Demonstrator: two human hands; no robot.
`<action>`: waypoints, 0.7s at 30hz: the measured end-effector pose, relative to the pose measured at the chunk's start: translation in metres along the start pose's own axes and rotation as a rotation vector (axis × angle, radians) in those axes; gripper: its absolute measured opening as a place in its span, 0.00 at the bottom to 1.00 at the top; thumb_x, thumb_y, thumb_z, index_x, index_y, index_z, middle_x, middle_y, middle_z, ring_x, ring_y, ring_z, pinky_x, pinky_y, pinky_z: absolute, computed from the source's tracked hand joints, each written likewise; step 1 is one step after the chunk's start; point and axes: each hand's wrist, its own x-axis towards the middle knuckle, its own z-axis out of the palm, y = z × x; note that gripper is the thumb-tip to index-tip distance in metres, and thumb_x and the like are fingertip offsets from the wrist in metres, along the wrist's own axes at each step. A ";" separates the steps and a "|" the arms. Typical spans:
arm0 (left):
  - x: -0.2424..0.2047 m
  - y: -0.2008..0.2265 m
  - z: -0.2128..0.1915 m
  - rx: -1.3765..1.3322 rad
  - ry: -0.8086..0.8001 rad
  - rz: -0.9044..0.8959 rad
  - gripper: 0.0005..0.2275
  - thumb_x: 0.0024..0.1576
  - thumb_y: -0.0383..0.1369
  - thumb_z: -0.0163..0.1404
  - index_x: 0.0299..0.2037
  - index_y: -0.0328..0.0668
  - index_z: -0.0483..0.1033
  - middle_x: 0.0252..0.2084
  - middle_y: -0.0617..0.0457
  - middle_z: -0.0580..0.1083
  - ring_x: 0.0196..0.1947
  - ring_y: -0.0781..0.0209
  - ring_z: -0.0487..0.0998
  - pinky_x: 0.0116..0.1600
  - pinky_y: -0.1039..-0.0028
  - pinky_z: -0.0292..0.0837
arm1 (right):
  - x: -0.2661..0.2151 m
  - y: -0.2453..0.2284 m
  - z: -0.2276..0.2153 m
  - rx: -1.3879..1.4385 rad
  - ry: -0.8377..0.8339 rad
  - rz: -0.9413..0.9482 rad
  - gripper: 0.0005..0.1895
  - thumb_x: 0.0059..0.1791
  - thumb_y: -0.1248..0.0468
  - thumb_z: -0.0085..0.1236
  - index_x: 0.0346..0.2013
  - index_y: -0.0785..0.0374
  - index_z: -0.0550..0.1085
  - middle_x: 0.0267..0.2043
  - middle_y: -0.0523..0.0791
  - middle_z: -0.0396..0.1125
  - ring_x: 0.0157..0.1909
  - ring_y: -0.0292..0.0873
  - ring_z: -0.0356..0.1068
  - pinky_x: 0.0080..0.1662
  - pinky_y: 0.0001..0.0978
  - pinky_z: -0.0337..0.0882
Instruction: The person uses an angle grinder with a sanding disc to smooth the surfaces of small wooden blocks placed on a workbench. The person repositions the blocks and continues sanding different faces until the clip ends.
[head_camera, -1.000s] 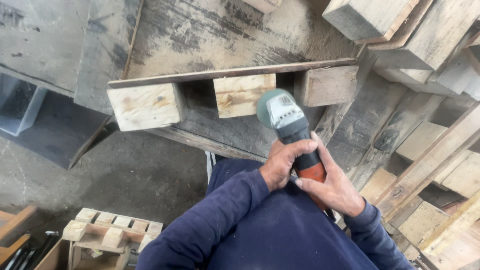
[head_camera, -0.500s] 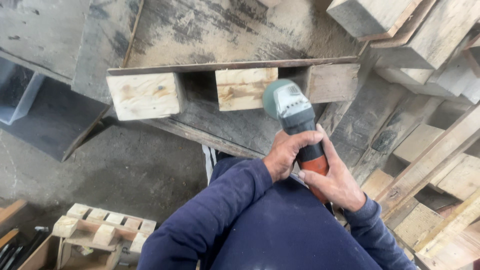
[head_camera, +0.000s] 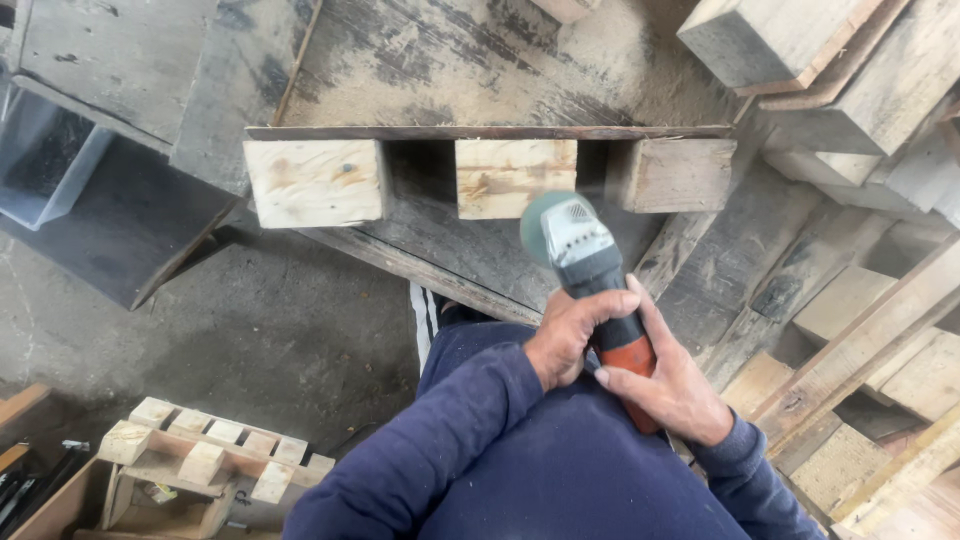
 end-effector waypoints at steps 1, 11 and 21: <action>-0.002 -0.001 -0.002 -0.005 0.010 0.004 0.22 0.51 0.37 0.62 0.52 0.35 0.71 0.44 0.48 0.74 0.46 0.57 0.76 0.55 0.62 0.76 | 0.000 -0.003 0.002 0.001 -0.005 0.005 0.59 0.40 0.57 0.66 0.77 0.58 0.40 0.70 0.58 0.57 0.70 0.55 0.60 0.65 0.45 0.63; -0.016 0.030 -0.033 -0.093 0.047 0.148 0.21 0.52 0.38 0.63 0.50 0.36 0.70 0.43 0.50 0.73 0.45 0.59 0.76 0.52 0.64 0.77 | 0.034 -0.039 0.019 -0.134 -0.116 -0.026 0.58 0.40 0.60 0.64 0.77 0.54 0.40 0.55 0.55 0.71 0.56 0.51 0.75 0.57 0.40 0.71; -0.001 0.009 -0.023 -0.055 0.024 0.099 0.21 0.50 0.37 0.63 0.50 0.37 0.71 0.44 0.50 0.73 0.46 0.59 0.75 0.55 0.63 0.74 | 0.022 -0.023 0.007 -0.143 -0.053 0.029 0.58 0.39 0.60 0.65 0.77 0.51 0.41 0.59 0.56 0.68 0.60 0.53 0.72 0.59 0.44 0.70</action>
